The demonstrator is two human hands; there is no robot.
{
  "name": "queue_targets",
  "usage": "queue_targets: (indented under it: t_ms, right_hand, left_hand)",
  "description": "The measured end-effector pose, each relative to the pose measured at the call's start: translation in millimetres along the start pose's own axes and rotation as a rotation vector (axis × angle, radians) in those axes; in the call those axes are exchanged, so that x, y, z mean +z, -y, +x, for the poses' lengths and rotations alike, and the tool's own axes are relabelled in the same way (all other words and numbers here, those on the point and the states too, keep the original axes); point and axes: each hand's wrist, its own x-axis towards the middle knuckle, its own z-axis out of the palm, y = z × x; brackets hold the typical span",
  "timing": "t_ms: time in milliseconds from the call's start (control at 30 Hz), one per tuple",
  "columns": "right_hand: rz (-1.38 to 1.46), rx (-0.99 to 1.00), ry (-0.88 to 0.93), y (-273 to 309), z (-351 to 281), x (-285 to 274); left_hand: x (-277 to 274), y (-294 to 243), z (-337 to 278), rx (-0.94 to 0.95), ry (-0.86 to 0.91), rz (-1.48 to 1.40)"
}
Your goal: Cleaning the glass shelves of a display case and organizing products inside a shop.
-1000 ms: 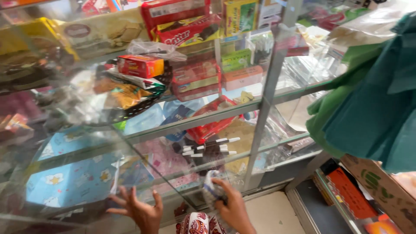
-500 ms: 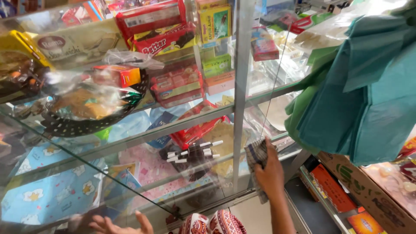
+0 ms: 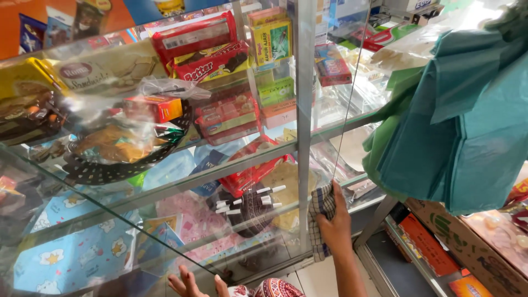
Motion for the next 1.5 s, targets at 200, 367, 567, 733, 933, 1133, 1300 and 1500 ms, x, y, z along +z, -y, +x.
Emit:
queue_targets:
  t_ms: [200, 367, 567, 733, 933, 1133, 1300, 1500]
  right_hand:
    - [0.039, -0.008, 0.015, -13.4, -0.9, 0.1]
    - [0.018, 0.001, 0.047, -11.1, 3.5, -1.7]
    - [0.030, -0.012, 0.030, -11.1, -4.5, -2.6]
    - [0.044, -0.016, 0.071, -12.1, 3.6, -8.4]
    - [-0.005, 0.034, 0.143, -12.8, 6.8, -20.7]
    - [-0.028, 0.029, 0.019, -82.6, -36.5, -58.1]
    - [-0.109, 0.558, -0.016, -125.0, -84.3, -79.3]
    - [0.064, 0.322, 0.275, -68.9, -101.7, 5.7]
  left_hand:
    - [37.2, -10.2, 14.3, 0.176, -0.207, -0.091]
    - [10.6, -81.8, 58.6, 0.142, -0.167, -0.177]
    - [13.1, -93.3, 61.7, 0.129, -0.087, -0.221]
    - [37.2, -102.1, 57.0, 0.077, -0.107, -0.235]
    - [43.5, -125.5, 55.8, 0.182, -0.005, -0.239]
    - [42.4, -126.9, 45.9, 0.238, 0.116, -0.290]
    - [33.1, -89.9, 28.9, 0.287, 0.244, -0.257]
    - [-27.9, -24.4, 52.5, 0.162, -0.045, -0.013]
